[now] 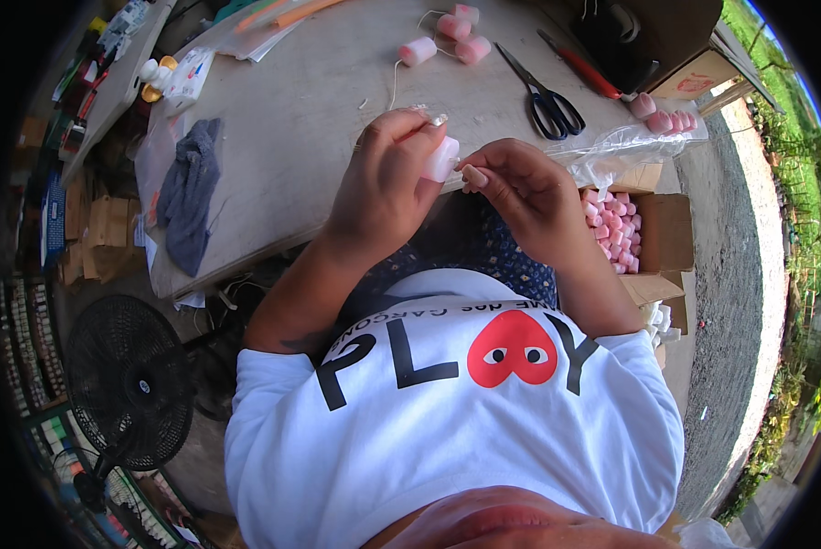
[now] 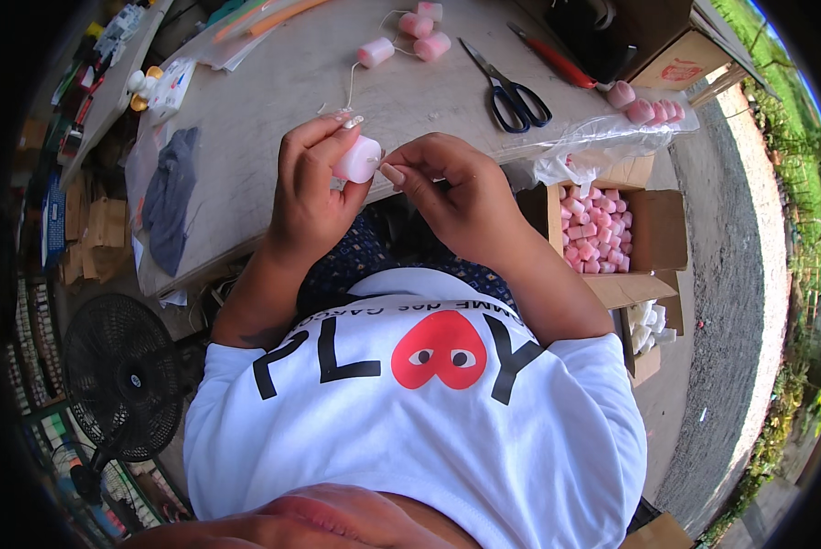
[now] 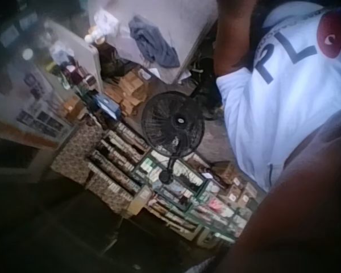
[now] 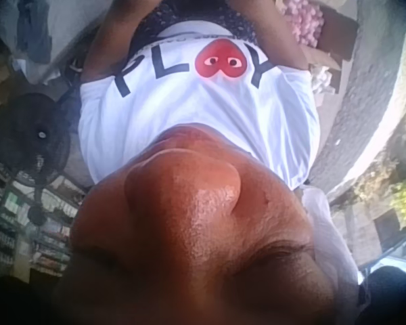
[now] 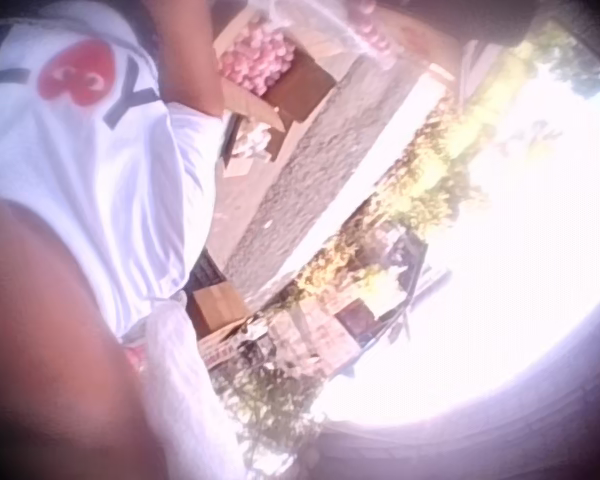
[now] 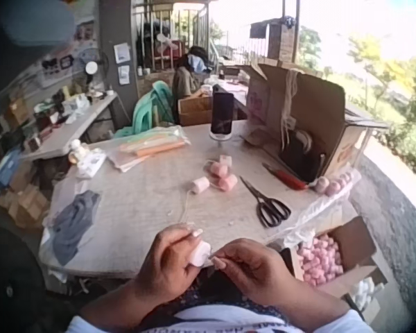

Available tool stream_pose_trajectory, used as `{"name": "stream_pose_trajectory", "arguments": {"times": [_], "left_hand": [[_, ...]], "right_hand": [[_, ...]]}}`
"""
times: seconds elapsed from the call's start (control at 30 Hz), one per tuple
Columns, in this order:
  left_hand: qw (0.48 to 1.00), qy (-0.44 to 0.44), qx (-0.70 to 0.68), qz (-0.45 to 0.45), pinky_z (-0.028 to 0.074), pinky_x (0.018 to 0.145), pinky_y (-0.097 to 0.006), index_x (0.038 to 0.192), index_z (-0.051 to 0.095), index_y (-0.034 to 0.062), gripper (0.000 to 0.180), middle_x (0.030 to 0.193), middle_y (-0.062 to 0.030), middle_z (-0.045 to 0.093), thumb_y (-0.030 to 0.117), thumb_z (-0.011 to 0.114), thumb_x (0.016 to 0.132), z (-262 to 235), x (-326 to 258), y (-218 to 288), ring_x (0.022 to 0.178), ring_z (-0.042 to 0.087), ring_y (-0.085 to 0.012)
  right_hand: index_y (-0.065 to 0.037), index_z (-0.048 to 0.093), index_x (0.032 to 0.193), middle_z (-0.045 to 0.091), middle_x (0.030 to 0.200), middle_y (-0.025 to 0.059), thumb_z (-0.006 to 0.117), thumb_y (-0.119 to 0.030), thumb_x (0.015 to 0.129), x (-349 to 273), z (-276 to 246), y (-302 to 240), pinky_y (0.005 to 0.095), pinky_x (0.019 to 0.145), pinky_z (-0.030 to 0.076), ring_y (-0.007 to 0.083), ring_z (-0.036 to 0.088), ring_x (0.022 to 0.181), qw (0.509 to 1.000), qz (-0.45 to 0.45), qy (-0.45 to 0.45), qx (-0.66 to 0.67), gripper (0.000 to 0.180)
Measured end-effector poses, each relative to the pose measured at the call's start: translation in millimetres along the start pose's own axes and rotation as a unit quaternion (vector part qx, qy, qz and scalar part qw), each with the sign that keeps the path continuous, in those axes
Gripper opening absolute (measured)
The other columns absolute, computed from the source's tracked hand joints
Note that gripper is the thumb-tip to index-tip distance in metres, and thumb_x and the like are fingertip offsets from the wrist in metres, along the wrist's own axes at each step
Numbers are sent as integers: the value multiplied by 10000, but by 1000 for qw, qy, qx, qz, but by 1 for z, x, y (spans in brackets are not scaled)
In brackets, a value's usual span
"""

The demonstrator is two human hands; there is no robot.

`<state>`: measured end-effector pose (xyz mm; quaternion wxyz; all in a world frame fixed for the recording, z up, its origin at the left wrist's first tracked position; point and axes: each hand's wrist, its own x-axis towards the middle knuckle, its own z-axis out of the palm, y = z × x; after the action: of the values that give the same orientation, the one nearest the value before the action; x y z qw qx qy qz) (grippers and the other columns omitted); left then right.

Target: The person inserts a wick into small pink cylindrical objects, ties a knot, and trims the excess wick with scissors. They repeat this process for several items, placing finished pieces on the table.

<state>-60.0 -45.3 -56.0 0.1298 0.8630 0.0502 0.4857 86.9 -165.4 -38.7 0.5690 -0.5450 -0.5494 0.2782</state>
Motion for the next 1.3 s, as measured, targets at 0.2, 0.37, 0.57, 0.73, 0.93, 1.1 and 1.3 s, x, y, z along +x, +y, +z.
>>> {"name": "stream_pose_trajectory", "arguments": {"times": [0.2, 0.37, 0.57, 0.73, 0.93, 1.1, 1.3], "left_hand": [[999, -29, -8, 14, 439, 923, -427, 1178, 520, 31, 499, 1162, -155, 481, -38, 669, 707, -1, -1, -2, 1074, 515, -347], [999, -38, -4, 22, 435, 933, -431, 1177, 526, 35, 508, 1160, -149, 483, -40, 663, 693, -2, 0, -2, 1091, 512, -346], [999, -29, -9, 22, 435, 936, -431, 1167, 534, 34, 500, 1151, -150, 492, -54, 655, 689, -1, 0, -4, 1086, 518, -345], [1000, -16, -11, 25, 444, 927, -422, 1163, 535, 30, 499, 1148, -152, 497, -69, 648, 687, 0, 1, -4, 1074, 525, -345], [999, -27, -13, 22, 445, 931, -419, 1163, 539, 23, 498, 1143, -149, 499, -80, 638, 687, -2, 2, -3, 1084, 525, -347], [999, -24, -10, 23, 444, 940, -427, 1163, 541, 20, 487, 1143, -150, 497, -89, 619, 694, -1, 1, -1, 1088, 525, -352], [999, -6, -10, 30, 441, 947, -435, 1166, 531, 14, 466, 1145, -161, 492, -76, 621, 717, 3, -2, -2, 1093, 521, -358]], "right_hand": [[3, 619, 933, 593, 793, 123, 632, -58, 859, 7, -6, -16, 312, 645, 472, 230, 597, 723, 993, 2, -37, -110, 97], [2, 618, 898, 596, 799, 150, 643, -63, 837, 11, -7, -15, 355, 634, 472, 300, 593, 718, 987, -56, -39, -146, 93], [3, 621, 888, 591, 777, 138, 655, -74, 836, 10, -4, -13, 340, 620, 471, 265, 587, 688, 993, -40, -28, -109, 99], [-3, 627, 884, 589, 759, 127, 664, -84, 836, 8, -1, -13, 329, 611, 470, 238, 579, 670, 999, 20, -15, -40, 102], [-6, 620, 877, 591, 773, 139, 656, -79, 829, 9, -2, -14, 352, 612, 471, 289, 588, 688, 989, -48, -16, -139, 95], [-6, 608, 870, 578, 779, 148, 644, -59, 812, 10, -1, -17, 371, 623, 470, 321, 589, 715, 980, -93, -26, -171, 86], [-11, 612, 893, 585, 778, 133, 634, -63, 832, 8, 1, -11, 343, 628, 468, 268, 599, 693, 989, -62, -14, -130, 83]]}}
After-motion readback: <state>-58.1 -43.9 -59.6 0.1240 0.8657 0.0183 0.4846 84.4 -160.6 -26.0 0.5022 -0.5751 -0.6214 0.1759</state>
